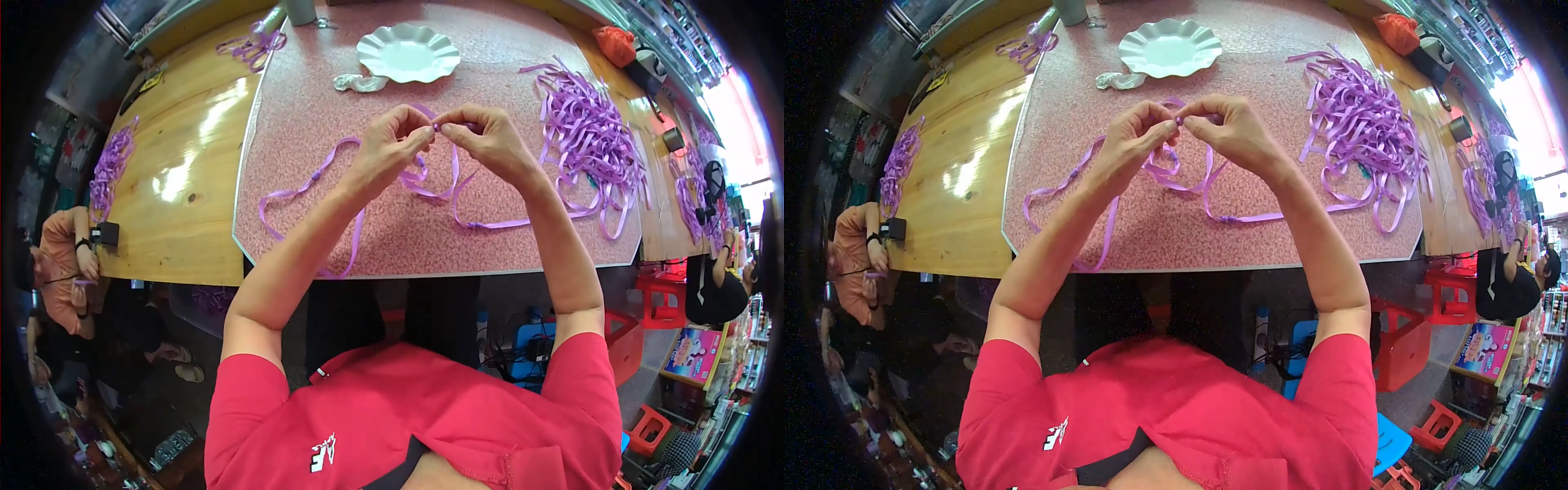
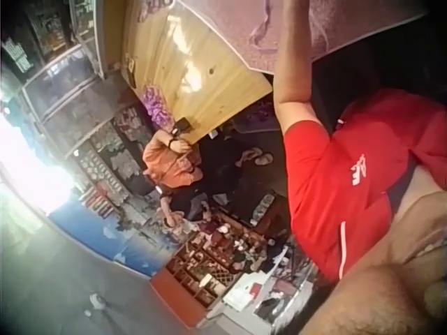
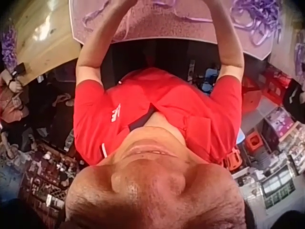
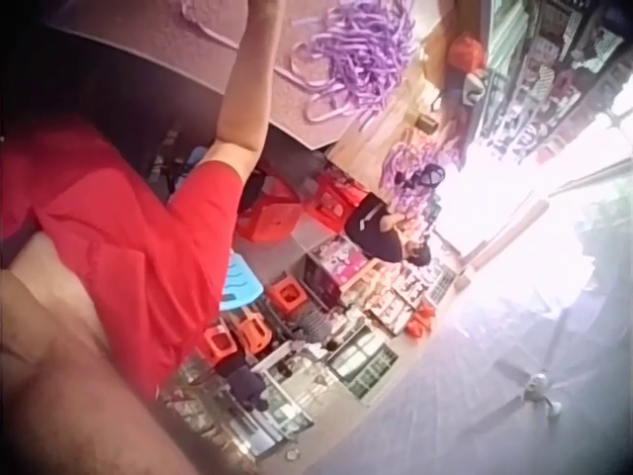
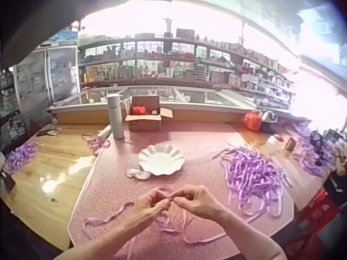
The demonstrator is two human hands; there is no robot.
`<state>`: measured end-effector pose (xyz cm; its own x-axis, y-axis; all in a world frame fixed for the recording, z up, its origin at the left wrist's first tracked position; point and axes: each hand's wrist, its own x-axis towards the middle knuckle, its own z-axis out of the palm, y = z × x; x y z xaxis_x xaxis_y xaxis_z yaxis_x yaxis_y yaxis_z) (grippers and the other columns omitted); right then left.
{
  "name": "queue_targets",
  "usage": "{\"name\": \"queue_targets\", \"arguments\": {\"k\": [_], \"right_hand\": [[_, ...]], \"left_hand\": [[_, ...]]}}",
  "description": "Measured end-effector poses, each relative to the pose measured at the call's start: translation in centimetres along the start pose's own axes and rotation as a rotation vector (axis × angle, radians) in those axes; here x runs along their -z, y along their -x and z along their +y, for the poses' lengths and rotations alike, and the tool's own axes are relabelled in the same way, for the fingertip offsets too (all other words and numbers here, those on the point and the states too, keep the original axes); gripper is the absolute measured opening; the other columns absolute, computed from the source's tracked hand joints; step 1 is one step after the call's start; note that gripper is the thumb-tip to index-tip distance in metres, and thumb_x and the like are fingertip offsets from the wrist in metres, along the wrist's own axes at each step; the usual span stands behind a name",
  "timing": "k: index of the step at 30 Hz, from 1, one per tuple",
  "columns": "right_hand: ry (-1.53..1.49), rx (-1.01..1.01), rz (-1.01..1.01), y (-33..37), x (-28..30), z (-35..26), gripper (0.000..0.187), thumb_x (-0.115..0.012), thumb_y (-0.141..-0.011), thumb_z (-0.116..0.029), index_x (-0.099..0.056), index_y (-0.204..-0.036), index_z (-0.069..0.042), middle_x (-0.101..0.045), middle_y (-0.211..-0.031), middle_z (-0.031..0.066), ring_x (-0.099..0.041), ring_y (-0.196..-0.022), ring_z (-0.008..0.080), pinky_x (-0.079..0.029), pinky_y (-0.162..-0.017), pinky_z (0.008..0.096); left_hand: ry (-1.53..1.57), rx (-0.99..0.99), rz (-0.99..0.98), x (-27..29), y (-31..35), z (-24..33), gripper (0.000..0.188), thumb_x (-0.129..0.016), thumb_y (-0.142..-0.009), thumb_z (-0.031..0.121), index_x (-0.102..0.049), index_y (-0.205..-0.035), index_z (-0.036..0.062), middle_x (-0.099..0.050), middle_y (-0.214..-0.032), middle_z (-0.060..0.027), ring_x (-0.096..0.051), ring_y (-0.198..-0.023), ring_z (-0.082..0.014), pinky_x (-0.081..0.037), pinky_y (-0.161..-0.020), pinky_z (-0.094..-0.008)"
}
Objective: Knotting and weaving purple ribbons to create craft components.
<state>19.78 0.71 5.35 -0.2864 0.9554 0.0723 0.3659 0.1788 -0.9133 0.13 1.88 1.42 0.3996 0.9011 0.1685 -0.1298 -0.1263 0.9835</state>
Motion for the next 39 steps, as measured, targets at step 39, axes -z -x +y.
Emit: {"name": "queue_targets", "arguments": {"k": [39], "right_hand": [[0.184, 0.292, 0.167, 0.7, -1.9, 2.4, 0.010, -0.069, -0.087, -0.009, -0.069, -0.093, -0.002, -0.058, -0.075, -0.0040, -0.046, -0.064, 0.0011, -0.035, -0.054, 0.0177]], "left_hand": [[-0.108, -0.007, 0.045, 0.0, 1.0, -1.2, 0.011, -0.063, -0.091, 0.011, -0.059, -0.095, 0.0014, -0.060, -0.079, 0.0009, -0.055, -0.068, -0.0041, -0.046, -0.059, -0.0204]]}}
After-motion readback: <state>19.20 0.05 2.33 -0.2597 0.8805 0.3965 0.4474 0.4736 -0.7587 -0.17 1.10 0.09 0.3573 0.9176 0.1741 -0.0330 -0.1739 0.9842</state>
